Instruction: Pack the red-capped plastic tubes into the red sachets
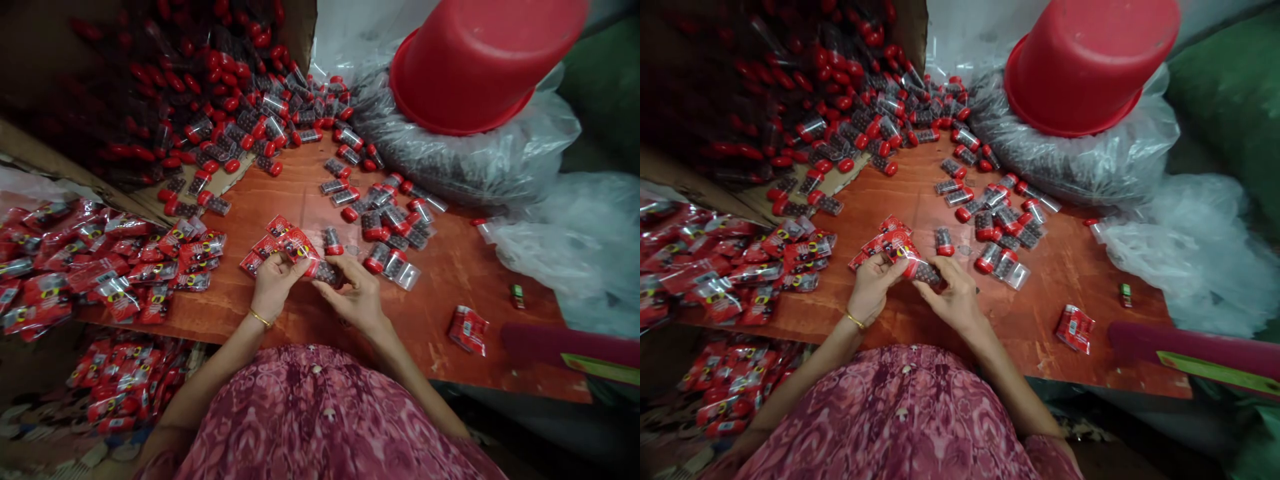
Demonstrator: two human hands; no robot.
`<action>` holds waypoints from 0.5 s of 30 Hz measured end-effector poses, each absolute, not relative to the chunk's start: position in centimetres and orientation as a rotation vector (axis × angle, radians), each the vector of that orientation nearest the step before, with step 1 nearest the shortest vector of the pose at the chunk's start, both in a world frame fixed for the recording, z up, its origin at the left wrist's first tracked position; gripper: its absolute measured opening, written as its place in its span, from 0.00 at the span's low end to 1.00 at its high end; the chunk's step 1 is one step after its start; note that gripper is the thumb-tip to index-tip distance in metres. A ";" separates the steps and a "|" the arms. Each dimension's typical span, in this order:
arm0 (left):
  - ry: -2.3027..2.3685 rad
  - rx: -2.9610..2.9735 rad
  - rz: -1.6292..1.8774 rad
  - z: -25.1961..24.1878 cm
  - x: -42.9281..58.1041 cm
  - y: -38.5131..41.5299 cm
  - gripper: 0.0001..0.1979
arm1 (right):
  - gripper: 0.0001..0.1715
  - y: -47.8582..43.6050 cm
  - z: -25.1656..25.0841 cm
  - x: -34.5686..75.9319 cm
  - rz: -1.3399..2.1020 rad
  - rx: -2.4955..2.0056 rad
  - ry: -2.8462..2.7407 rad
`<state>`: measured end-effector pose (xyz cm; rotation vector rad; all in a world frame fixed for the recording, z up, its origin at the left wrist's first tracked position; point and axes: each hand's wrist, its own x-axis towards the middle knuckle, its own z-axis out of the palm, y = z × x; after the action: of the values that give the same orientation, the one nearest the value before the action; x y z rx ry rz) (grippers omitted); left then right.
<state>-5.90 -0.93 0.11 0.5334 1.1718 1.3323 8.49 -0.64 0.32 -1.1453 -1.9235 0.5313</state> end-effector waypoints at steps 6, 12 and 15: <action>1.207 0.321 1.496 -0.1 -4.5 -1.2 0.17 | 0.17 -0.7 0.0 7.3 0.434 -1.265 -1.885; 1.087 0.318 1.326 0.8 -4.4 -0.8 0.18 | 0.17 -0.3 0.1 7.2 0.552 -1.262 -1.832; 1.057 0.348 1.310 1.0 -4.3 -0.9 0.18 | 0.17 0.1 0.4 7.0 0.521 -1.269 -1.840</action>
<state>-4.30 -0.89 0.99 0.3478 1.0569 1.3103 6.96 0.10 0.38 -1.2693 -1.8403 0.5207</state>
